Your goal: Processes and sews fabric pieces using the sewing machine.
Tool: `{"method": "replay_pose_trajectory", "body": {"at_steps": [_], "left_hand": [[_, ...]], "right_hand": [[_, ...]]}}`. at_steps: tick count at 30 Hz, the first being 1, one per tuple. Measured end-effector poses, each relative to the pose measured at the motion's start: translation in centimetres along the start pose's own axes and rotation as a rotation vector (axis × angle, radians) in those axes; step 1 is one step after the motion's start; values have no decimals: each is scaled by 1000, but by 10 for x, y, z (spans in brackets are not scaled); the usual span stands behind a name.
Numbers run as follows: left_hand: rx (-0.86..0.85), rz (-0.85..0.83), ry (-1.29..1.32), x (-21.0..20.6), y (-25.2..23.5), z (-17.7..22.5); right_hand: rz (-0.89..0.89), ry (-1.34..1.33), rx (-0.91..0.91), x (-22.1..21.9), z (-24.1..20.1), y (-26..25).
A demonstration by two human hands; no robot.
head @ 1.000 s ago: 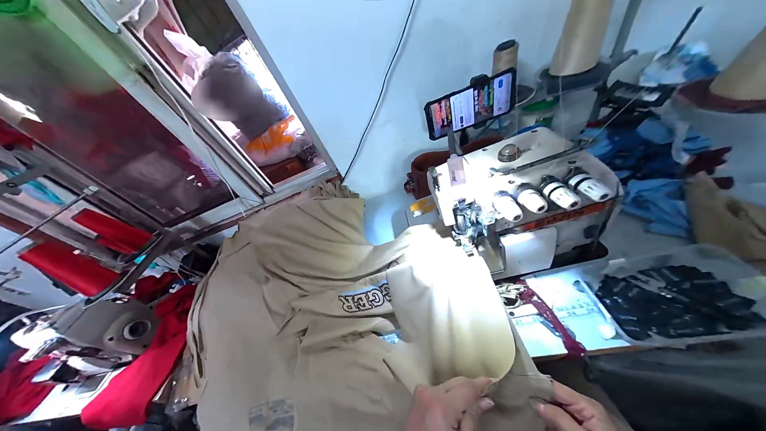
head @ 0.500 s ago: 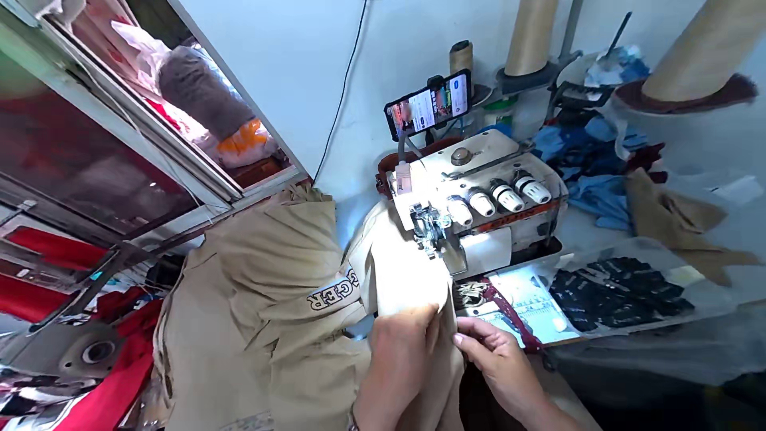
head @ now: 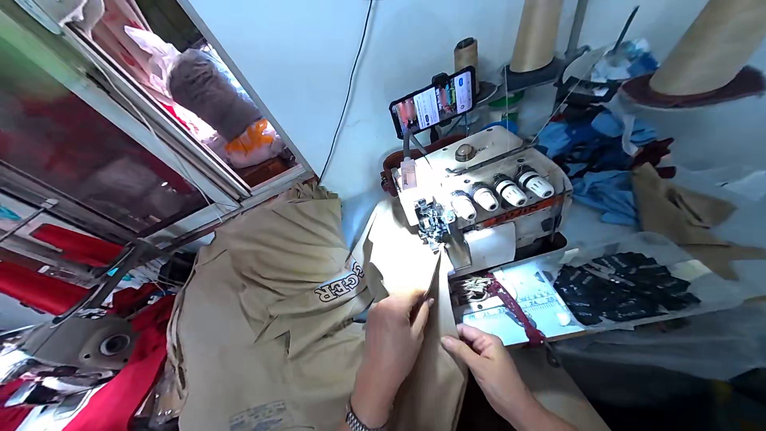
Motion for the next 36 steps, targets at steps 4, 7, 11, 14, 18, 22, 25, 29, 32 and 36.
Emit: {"method": "replay_pose_trajectory", "body": {"at_steps": [4,7,11,14,18,22,25,29,32,36], "left_hand": [[-86,20,-81,0,13,22],[-88,26,-154,-5,8,41],[8,-35,-202,-10,-17,51],[96,-82,-238,-16,-30,53],[112,-10,-323,-18,-28,53],[56,122,-349,-17,-26,44],[34,104,-302,-20,-30,44],[66,85,-264,-23,-31,42],[132,63,-171,-20,-27,32],[-46,210,9,-21,-22,20]], "right_hand": [[63,100,28,18,-12,25],[116,142,69,22,-24,28],[176,223,99,20,-37,6],[220,232,95,19,-47,-18],[227,187,72,20,-49,-42],[237,231,115,19,-50,-39],[268,211,109,18,-51,-34],[316,189,105,19,-52,-39],[319,205,96,20,-52,-46],[293,139,79,17,-52,-43]]}}
Point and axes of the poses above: each hand's wrist, its own y-axis away from the middle knuckle, its own x-axis out of the back of the hand, z = x × y, the point moved 5 cm from there along -y, towards the middle knuckle, and after that the axes turned 5 degrees about -z, right-handed, at the moved point
